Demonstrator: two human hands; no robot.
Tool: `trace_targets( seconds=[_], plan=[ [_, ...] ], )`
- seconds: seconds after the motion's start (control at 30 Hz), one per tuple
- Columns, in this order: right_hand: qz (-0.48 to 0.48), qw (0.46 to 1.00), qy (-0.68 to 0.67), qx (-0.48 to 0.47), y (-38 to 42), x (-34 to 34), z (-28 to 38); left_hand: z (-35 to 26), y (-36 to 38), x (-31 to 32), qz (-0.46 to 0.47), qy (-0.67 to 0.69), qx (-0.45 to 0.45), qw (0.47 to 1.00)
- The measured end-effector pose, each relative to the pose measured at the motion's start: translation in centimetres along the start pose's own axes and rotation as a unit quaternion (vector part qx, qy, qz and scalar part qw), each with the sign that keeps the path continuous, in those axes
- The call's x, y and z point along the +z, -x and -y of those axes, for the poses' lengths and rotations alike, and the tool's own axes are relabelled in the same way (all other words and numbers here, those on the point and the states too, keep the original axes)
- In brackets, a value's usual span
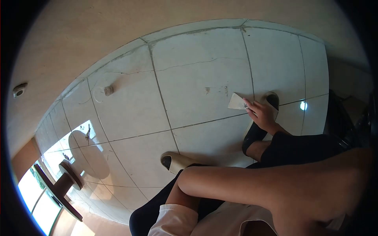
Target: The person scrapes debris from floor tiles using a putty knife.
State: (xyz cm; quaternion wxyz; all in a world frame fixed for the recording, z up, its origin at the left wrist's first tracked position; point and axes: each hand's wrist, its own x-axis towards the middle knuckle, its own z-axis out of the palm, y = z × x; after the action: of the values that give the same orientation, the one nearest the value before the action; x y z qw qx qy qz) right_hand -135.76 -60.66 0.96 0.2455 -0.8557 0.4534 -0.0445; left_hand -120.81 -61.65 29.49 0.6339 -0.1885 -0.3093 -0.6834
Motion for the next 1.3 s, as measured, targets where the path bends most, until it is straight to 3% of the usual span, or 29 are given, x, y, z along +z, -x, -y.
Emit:
trace_targets(
  seconds=[0.07, 0.27, 0.47, 0.53, 0.57, 0.63, 0.7, 0.73, 0.83, 0.97, 1.03, 1.2, 1.3],
  plan=[
    [-0.011, 1.0, -0.005, 0.021, 0.5, 0.9, 1.2, -0.1, 0.4, -0.8, -0.005, -0.004, -0.016, 1.0],
    [-0.032, 0.999, 0.004, -0.012, 1.1, 2.2, -1.8, -0.1, -2.2, -4.8, -0.013, -0.157, 0.112, 0.981],
    [-0.088, 0.995, -0.007, -0.044, 1.5, 3.4, -2.6, 0.0, -3.3, -4.0, 0.001, -0.212, 0.146, 0.966],
    [-0.087, 0.993, 0.044, -0.07, 1.3, 2.6, -2.1, -1.6, -3.1, -3.9, -0.016, -0.234, 0.119, 0.965],
    [-0.004, 0.999, 0.015, -0.046, 1.1, 1.8, -2.5, -3.1, -2.3, -4.7, -0.024, -0.249, 0.096, 0.963],
    [-0.043, 0.967, 0.143, -0.207, 1.0, 0.8, -3.5, -4.9, 0.2, -6.3, -0.031, -0.267, -0.007, 0.963],
    [-0.114, 0.978, 0.048, -0.17, 0.4, 1.8, -3.1, -5.9, 3.6, -8.9, -0.019, -0.256, -0.185, 0.948],
    [-0.145, 0.978, -0.001, -0.152, 0.5, 2.6, -2.7, -6.7, 5.7, -9.7, -0.084, -0.226, -0.287, 0.927],
    [-0.214, 0.966, -0.09, -0.11, 1.0, 3.1, -2.8, -7.2, 10.8, -12.6, -0.159, -0.288, -0.351, 0.877],
    [-0.143, 0.988, -0.034, -0.053, 1.8, 2.9, -2.5, -8.4, 13.5, -14.3, -0.206, -0.354, -0.334, 0.849],
    [-0.126, 0.99, -0.039, -0.047, 1.7, 2.5, -2.3, -9.3, 13.6, -14.4, -0.229, -0.428, -0.361, 0.796],
    [-0.12, 0.989, -0.05, -0.068, 1.2, 2.5, -2.0, -10.8, 13.7, -15.7, -0.284, -0.481, -0.317, 0.767],
    [-0.084, 0.992, -0.016, -0.09, 1.3, 4.1, -2.8, -11.4, 13.1, -16.5, -0.304, -0.486, -0.245, 0.782]
  ],
)
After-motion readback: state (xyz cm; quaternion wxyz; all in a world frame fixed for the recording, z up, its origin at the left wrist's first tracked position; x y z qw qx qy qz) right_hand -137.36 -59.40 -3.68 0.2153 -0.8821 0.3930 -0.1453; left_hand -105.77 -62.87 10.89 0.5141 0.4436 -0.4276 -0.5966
